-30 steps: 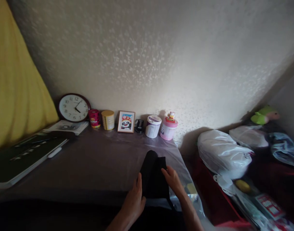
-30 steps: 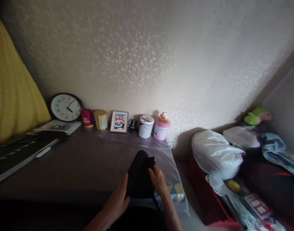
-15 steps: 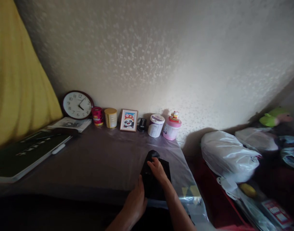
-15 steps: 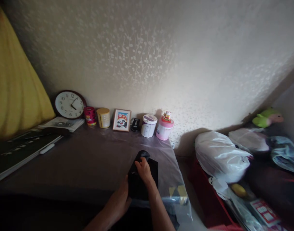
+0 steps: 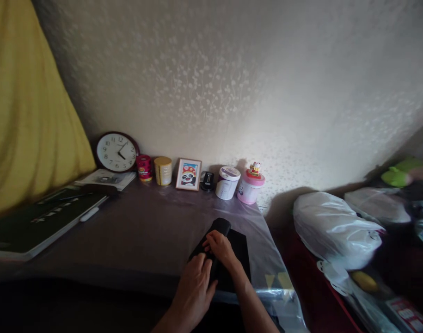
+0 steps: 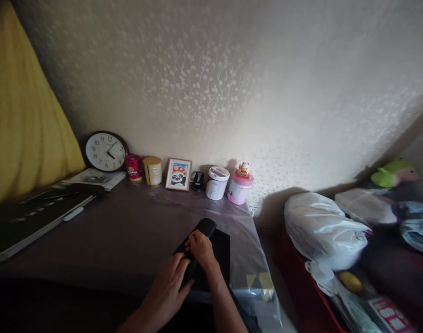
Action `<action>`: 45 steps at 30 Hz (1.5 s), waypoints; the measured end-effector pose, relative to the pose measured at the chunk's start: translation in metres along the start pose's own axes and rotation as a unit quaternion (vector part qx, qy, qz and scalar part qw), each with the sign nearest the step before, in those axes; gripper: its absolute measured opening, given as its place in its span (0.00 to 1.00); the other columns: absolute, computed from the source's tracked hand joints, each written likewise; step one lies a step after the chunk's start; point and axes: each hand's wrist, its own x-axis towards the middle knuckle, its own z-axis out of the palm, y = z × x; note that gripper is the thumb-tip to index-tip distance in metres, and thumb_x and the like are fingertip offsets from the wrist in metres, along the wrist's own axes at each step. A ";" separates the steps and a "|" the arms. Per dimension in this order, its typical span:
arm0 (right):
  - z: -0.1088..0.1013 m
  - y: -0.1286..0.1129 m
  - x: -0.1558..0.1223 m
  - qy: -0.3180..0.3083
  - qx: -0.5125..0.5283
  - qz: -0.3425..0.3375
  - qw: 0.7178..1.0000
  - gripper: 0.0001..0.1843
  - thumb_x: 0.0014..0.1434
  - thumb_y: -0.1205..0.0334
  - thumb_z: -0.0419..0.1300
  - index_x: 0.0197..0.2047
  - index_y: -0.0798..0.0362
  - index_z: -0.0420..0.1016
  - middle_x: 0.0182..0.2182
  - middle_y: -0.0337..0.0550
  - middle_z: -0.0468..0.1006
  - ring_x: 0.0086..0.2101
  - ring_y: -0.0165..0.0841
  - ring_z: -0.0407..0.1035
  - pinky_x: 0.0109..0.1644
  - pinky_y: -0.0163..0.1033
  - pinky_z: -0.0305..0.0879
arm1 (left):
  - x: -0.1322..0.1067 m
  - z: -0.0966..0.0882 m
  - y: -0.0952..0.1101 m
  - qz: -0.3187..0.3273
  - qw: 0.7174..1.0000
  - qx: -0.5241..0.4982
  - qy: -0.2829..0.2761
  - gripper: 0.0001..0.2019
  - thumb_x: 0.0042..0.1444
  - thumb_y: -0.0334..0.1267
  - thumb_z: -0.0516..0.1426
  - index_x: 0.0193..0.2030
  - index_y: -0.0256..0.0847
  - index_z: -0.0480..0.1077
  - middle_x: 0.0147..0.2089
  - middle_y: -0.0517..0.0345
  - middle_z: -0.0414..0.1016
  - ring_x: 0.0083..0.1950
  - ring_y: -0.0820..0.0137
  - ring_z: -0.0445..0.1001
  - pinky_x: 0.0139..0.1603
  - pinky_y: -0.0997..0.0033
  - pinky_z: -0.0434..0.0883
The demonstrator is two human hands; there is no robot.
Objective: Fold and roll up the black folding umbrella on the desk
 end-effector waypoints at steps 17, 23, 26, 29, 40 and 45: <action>-0.015 0.024 0.005 0.082 -0.256 -0.246 0.931 0.12 0.62 0.63 0.51 0.38 0.46 0.77 0.45 0.39 0.77 0.53 0.38 0.61 0.59 0.49 0.48 | 0.003 0.058 -0.014 -0.035 0.998 -0.044 -0.012 0.32 0.47 0.21 0.47 0.60 0.45 0.55 0.65 0.46 0.54 0.64 0.57 0.56 0.58 0.51 0.62; -0.021 0.038 0.047 0.074 -0.290 -0.210 0.931 0.16 0.64 0.65 0.47 0.38 0.46 0.77 0.43 0.38 0.78 0.54 0.35 0.61 0.58 0.45 0.51 | 0.004 0.057 -0.014 -0.069 0.992 -0.084 -0.062 0.31 0.52 0.24 0.44 0.65 0.34 0.46 0.67 0.40 0.47 0.67 0.61 0.47 0.63 0.56 0.55; -0.031 0.041 0.061 0.092 -0.328 -0.166 0.925 0.16 0.63 0.67 0.47 0.40 0.47 0.75 0.42 0.39 0.78 0.47 0.32 0.67 0.53 0.39 0.57 | 0.005 0.051 -0.013 -0.077 0.989 -0.094 -0.088 0.32 0.53 0.26 0.44 0.66 0.30 0.40 0.68 0.38 0.44 0.67 0.61 0.46 0.63 0.57 0.55; -0.038 0.039 0.061 0.143 -0.346 -0.117 0.920 0.16 0.64 0.67 0.45 0.41 0.52 0.75 0.41 0.47 0.77 0.43 0.35 0.69 0.50 0.41 0.59 | 0.005 0.054 -0.012 -0.079 0.990 -0.086 -0.078 0.31 0.53 0.27 0.43 0.66 0.32 0.41 0.68 0.39 0.44 0.67 0.60 0.47 0.62 0.57 0.56; -0.020 0.038 0.028 0.159 -0.253 -0.189 0.936 0.14 0.62 0.64 0.48 0.45 0.52 0.73 0.48 0.45 0.75 0.52 0.35 0.63 0.58 0.44 0.53 | 0.001 0.073 -0.018 -0.040 0.998 -0.048 0.008 0.32 0.54 0.25 0.42 0.66 0.34 0.38 0.64 0.35 0.53 0.64 0.56 0.56 0.57 0.51 0.63; -0.067 0.065 0.014 0.277 -0.222 -0.035 0.934 0.19 0.61 0.58 0.45 0.45 0.59 0.71 0.42 0.54 0.76 0.42 0.39 0.70 0.48 0.44 0.63 | -0.001 0.069 -0.016 -0.036 0.997 -0.071 0.024 0.32 0.55 0.27 0.42 0.66 0.38 0.33 0.65 0.37 0.52 0.64 0.56 0.56 0.56 0.51 0.64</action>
